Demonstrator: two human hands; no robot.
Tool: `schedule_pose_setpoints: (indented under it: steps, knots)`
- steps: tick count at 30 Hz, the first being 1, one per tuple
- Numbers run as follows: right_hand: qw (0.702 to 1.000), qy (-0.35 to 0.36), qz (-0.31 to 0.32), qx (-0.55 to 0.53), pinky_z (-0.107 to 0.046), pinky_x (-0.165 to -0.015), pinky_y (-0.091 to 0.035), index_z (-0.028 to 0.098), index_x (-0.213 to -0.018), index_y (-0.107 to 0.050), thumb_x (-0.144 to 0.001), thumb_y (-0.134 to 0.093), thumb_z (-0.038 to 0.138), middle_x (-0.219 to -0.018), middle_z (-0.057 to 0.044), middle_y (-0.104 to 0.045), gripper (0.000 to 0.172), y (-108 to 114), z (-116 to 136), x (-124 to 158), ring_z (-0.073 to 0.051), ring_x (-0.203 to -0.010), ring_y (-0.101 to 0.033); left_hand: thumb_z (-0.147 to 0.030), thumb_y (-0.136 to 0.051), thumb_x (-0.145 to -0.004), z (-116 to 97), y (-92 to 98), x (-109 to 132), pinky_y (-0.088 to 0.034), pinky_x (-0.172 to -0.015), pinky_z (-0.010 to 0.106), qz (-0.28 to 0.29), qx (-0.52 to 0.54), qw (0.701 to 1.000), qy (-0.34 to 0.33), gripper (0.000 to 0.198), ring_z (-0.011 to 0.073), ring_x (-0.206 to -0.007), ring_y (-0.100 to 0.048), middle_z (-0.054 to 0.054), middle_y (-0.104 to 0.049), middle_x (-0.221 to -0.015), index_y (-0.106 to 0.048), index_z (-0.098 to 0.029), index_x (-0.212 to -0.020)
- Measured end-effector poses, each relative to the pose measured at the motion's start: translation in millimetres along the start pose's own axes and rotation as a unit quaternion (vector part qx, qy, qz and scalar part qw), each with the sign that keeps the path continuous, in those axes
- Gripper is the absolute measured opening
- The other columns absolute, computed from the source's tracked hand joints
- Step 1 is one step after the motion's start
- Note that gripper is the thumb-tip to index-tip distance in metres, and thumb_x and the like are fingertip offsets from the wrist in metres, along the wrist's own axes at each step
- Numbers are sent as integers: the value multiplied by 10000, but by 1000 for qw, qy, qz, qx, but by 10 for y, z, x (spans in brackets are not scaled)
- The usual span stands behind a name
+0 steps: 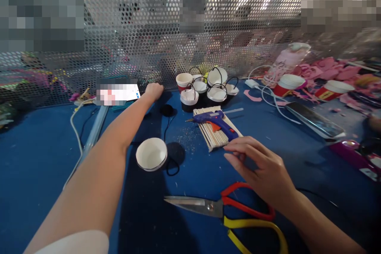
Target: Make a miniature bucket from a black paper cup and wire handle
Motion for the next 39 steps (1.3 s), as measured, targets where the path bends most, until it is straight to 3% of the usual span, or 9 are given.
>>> schedule_pose_setpoints:
  steps: [3,9,19,24,27,29,34,36,39]
  knots:
    - [1000,-2,0,-3,-229,-659,-516,195,-885,-598,-804,-580,146,-874,-49,-607,96,0,-1,-7,-134,-823,-587,-310,-498,-868,-3,22,23,-485,-826,414,-20,7,1000,11,331,204,-985,-565,98,-558,-1128,-514,-138,-1151]
    - [1000,0,2,-5,-215,-651,-521,193,-897,-594,-799,-586,138,-885,-51,-604,113,5,-10,4,-131,-836,-584,-153,-378,-872,-34,77,63,-450,-826,430,-57,42,997,23,297,302,-1042,-569,194,-619,-1047,-573,-116,-1094]
    - [1000,8,-13,-11,-209,-637,-527,190,-887,-603,-791,-594,146,-875,-51,-625,106,-2,-4,5,-136,-843,-603,-114,-243,-884,-38,248,94,-446,-822,409,-150,84,983,64,369,291,-1041,-562,200,-594,-1080,-528,-107,-1118]
    - [1000,13,-7,-22,-264,-703,-535,204,-897,-600,-803,-575,158,-875,-48,-639,108,-2,-8,-12,-149,-841,-614,-191,-247,-913,-184,531,69,-428,-851,361,-196,101,975,38,347,267,-1065,-538,159,-582,-1117,-529,-120,-1101]
    - [1000,-4,-4,-16,-249,-639,-530,212,-876,-605,-813,-566,176,-874,-52,-637,83,9,0,-27,-149,-808,-613,-221,-292,-911,-305,818,64,-411,-884,316,-236,124,964,3,310,219,-1059,-535,117,-585,-1128,-531,-130,-1087]
    - [1000,-15,-2,-10,-260,-635,-527,212,-866,-616,-818,-561,193,-871,-53,-635,75,18,13,-31,-148,-774,-611,-201,-354,-884,-350,1034,122,-412,-881,299,-284,184,940,-31,266,192,-993,-559,103,-616,-1051,-550,-107,-1038]
    - [998,-14,-20,-66,-270,-625,-514,191,-849,-625,-823,-547,192,-860,-64,-630,83,13,40,-23,-150,-764,-601,-212,-490,-812,-347,1538,645,-468,-767,276,-293,300,902,-102,175,140,-801,-602,46,-642,-861,-587,-109,-916]
    - [993,-38,-15,-107,-269,-611,-510,181,-833,-622,-824,-547,211,-850,-67,-633,81,-2,49,-47,-146,-742,-601,-212,-508,-803,-353,1707,1000,-488,-664,259,-241,360,893,-123,149,115,-672,-600,35,-639,-775,-587,-117,-887]
    - [967,-134,1,-218,-260,-570,-517,158,-890,-605,-821,-563,291,-800,-60,-637,156,-12,116,-136,-128,-664,-601,-209,-546,-782,-433,1894,1587,-487,-577,240,-130,438,876,-156,95,99,-573,-581,8,-612,-652,-589,-129,-810]
Point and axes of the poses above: each hand's wrist, its own x-axis away from the middle knuckle, its own y-axis out of the back of the hand, z = x × y, the point moved 1 cm from there along -x, towards the middle knuckle
